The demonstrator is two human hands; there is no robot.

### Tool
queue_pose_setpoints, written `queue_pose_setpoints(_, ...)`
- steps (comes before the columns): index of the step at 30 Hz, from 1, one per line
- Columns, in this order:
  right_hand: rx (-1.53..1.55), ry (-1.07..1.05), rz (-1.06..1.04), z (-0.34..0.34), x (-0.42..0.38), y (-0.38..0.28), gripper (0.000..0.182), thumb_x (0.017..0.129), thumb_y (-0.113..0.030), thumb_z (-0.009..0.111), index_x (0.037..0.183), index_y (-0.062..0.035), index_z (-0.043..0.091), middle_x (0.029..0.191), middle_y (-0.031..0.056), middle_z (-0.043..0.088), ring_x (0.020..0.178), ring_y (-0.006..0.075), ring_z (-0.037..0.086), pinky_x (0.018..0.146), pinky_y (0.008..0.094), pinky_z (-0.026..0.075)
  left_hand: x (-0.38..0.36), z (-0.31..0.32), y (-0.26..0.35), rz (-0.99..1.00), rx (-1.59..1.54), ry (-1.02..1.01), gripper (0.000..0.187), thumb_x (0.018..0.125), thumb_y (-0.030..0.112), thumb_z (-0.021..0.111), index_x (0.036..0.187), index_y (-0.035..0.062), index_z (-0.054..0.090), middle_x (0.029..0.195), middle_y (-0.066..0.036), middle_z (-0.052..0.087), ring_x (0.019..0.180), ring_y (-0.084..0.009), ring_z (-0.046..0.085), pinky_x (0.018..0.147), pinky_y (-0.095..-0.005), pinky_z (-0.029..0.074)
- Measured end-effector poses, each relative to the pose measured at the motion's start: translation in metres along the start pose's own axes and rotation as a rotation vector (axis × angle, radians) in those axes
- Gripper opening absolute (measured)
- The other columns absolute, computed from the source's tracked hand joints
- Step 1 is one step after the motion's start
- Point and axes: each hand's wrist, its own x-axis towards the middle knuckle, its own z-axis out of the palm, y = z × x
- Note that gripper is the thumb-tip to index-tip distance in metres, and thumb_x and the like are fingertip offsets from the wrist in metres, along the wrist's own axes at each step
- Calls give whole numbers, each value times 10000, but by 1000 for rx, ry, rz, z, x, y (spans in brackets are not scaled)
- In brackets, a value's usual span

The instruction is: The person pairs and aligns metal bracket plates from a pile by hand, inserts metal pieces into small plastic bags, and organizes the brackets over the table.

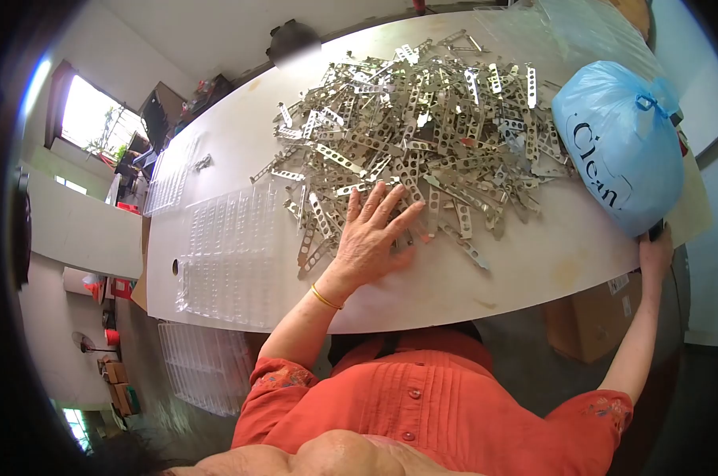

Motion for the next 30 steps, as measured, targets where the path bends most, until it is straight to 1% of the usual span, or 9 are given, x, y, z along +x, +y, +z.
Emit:
queue_pose_setpoints(10,46,30,-36,4,2,5,817,858,-477,698,1426,48,436,1330,315,565,1229,465,549,1013,486,448,-7,-6,-4,-37,63,-11,802,730,302,751,1477,319,460,1535,-97,421,1435,-379,349,1207,-609,115)
queue_pose_setpoints(13,20,43,-8,4,1,1,824,850,-464,712,1447,22,418,1323,317,569,1215,472,556,1000,495,456,-8,-12,2,-38,113,-13,757,756,283,734,1467,232,478,1530,-126,420,1438,-375,347,1212,-602,108)
queue_pose_setpoints(15,5,5,9,0,3,0,845,854,-494,694,1456,17,395,1328,298,570,1230,457,546,1007,499,450,-7,-13,11,0,-20,36,702,778,265,728,1428,119,506,1520,-157,423,1442,-366,348,1218,-596,101)
queue_pose_setpoints(16,7,4,5,-3,3,-1,845,854,-494,694,1456,17,395,1328,298,570,1230,457,546,1007,499,450,-6,-12,18,52,-34,104,607,791,218,727,1343,39,551,1460,-176,477,1415,-361,391,1217,-590,142)
queue_pose_setpoints(22,26,4,-3,-3,4,-4,901,815,-547,710,1462,-3,397,1314,325,568,1213,481,553,994,499,463,0,10,72,327,-305,143,381,783,71,680,1157,15,636,1272,-186,586,1285,-352,523,1171,-592,293)
queue_pose_setpoints(26,64,-26,-5,0,5,2,903,815,-536,710,1468,0,389,1328,330,558,1227,488,540,1007,503,454,7,21,96,411,-412,150,348,798,39,648,1144,10,633,1208,-179,613,1241,-335,556,1149,-549,353)
queue_pose_setpoints(28,73,-22,1,-2,2,2,901,818,-526,709,1473,0,383,1329,329,558,1229,492,537,1011,504,451,9,21,104,410,-549,126,290,825,37,635,1114,10,624,1155,-156,629,1139,-323,607,1051,-469,460)
queue_pose_setpoints(29,93,-29,14,-4,-1,4,903,818,-514,714,1484,-7,373,1364,322,535,1254,482,523,1018,502,446,8,23,109,410,-547,129,290,825,37,635,1114,10,624,1155,-156,629,1139,-323,607,1051,-469,460)
queue_pose_setpoints(30,113,-39,27,-5,-4,6,907,818,-502,718,1495,-15,363,1399,316,511,1279,471,509,1025,499,441,5,26,114,376,-679,53,264,834,37,634,1096,7,619,1120,-146,633,1072,-321,625,967,-442,499)
